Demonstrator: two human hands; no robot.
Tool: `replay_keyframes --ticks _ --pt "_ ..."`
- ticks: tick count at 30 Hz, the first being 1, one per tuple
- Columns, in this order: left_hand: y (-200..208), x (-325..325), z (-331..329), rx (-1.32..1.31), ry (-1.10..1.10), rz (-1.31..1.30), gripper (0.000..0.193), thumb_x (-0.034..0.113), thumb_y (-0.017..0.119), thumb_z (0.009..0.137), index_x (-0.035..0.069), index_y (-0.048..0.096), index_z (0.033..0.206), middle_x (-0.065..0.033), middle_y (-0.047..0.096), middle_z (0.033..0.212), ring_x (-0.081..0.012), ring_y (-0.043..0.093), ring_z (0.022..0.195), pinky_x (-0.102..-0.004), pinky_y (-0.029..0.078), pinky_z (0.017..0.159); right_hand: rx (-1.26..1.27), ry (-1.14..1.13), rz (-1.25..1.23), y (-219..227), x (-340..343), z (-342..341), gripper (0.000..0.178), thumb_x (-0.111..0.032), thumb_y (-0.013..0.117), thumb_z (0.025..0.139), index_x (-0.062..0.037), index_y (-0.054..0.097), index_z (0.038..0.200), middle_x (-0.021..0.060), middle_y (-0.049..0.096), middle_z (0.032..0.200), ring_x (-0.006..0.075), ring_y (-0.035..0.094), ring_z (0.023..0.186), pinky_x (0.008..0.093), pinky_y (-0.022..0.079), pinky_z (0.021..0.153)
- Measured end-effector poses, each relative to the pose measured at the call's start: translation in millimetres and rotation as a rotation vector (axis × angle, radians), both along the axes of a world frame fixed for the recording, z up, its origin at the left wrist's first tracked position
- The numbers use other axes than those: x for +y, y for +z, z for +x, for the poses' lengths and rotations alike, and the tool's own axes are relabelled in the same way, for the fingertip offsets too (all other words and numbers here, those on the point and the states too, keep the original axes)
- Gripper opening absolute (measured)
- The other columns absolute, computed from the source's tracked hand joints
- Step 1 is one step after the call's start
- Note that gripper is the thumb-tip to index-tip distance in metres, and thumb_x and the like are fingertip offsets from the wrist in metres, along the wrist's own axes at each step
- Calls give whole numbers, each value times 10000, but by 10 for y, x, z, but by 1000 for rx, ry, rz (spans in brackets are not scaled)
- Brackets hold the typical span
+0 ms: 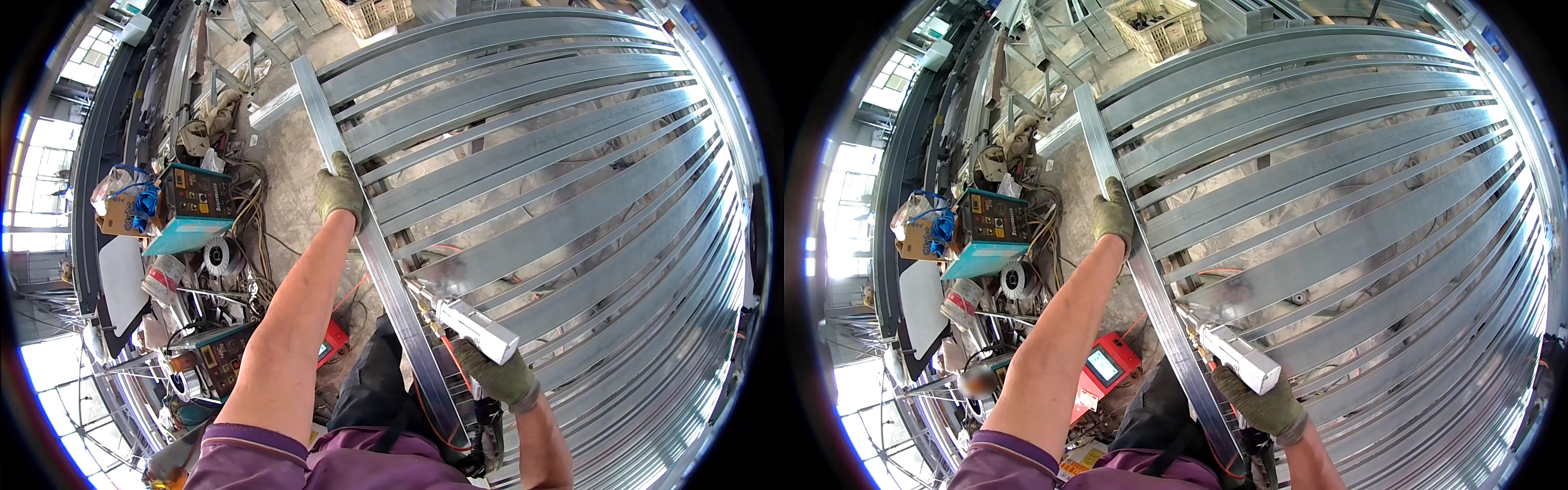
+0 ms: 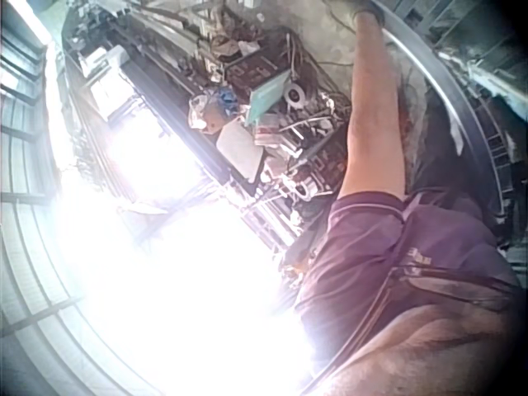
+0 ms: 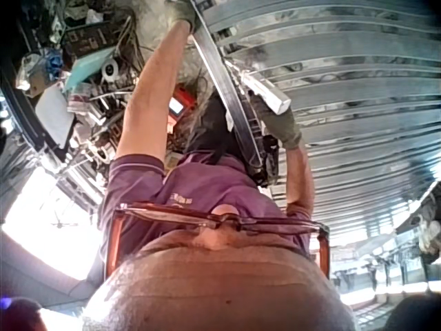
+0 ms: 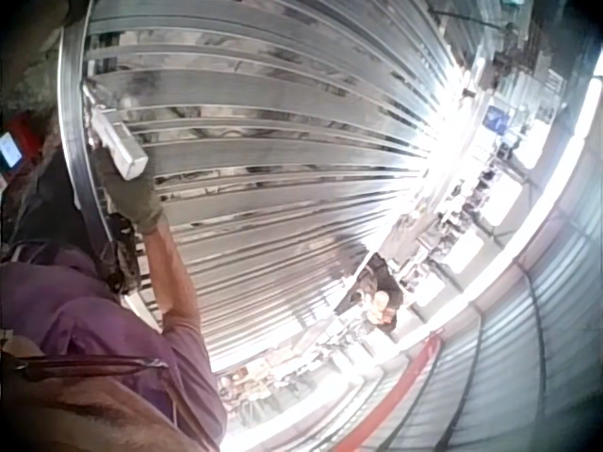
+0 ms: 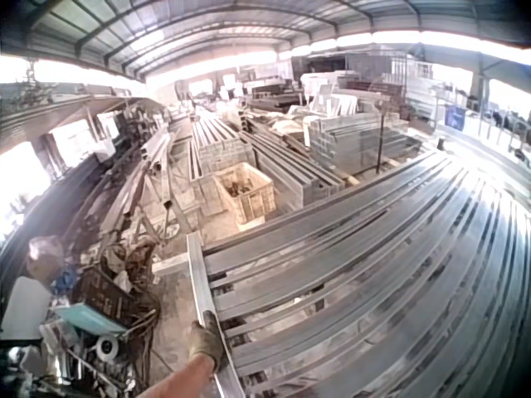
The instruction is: The person welds a metal frame using a handheld welding torch. They move the torch along the joints of the frame, creating sparks and fusing the metal pieces together.
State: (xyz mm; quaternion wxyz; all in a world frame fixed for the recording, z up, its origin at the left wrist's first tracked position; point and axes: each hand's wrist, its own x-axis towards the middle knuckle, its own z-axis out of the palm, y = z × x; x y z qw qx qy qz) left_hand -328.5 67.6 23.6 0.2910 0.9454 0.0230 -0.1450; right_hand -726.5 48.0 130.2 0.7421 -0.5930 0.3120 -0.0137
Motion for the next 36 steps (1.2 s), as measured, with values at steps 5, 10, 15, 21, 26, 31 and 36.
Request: replay_keyframes --ticks 5,10,15,21,26,31,36 --pt "15 -16 -19 5 16 -21 773 657 391 1092 -6 617 1419 -302 686 1387 -488 633 1323 -539 487 1124 -13 10 -30 28 -21 14 350 -132 730 1049 24 687 1360 150 785 1218 231 752 1097 358 603 943" --pt "-24 12 20 -17 -20 2 880 710 338 1094 -45 602 1463 -326 655 1429 -487 613 1353 -527 477 1139 0 6 26 17 -11 7 410 -134 778 1036 25 673 1399 95 782 1237 121 738 1059 288 608 865" --pt "-45 21 29 0 -6 -24 857 697 353 1098 -44 619 1436 -318 671 1404 -485 631 1326 -529 487 1123 35 0 67 52 -3 9 351 -155 744 1047 21 690 1346 141 789 1191 209 751 1070 348 608 917" --pt "77 -7 -28 32 -1 -46 824 684 377 1103 -36 635 1408 -314 676 1395 -474 643 1315 -530 489 1118 30 17 36 64 -12 14 377 -158 764 1039 21 680 1360 122 788 1186 178 739 1062 332 602 907" --pt "107 -6 -24 22 -2 -15 806 680 382 1099 -21 634 1404 -307 689 1370 -475 644 1312 -530 492 1111 5 -13 36 44 14 4 391 -158 771 1038 21 673 1371 117 781 1213 175 736 1070 329 599 918" --pt "4 -2 -1 -31 10 -17 764 674 406 1088 6 641 1375 -288 726 1303 -475 675 1262 -537 512 1082 52 -21 120 55 18 -12 442 -112 791 1020 19 665 1422 100 777 1272 130 739 1114 289 613 913" --pt "8 -9 11 -2 10 -32 764 676 407 1089 6 640 1373 -291 723 1309 -475 674 1262 -540 512 1081 63 -38 126 46 44 -40 446 -120 793 1021 12 667 1428 77 785 1218 109 739 1028 279 613 844"
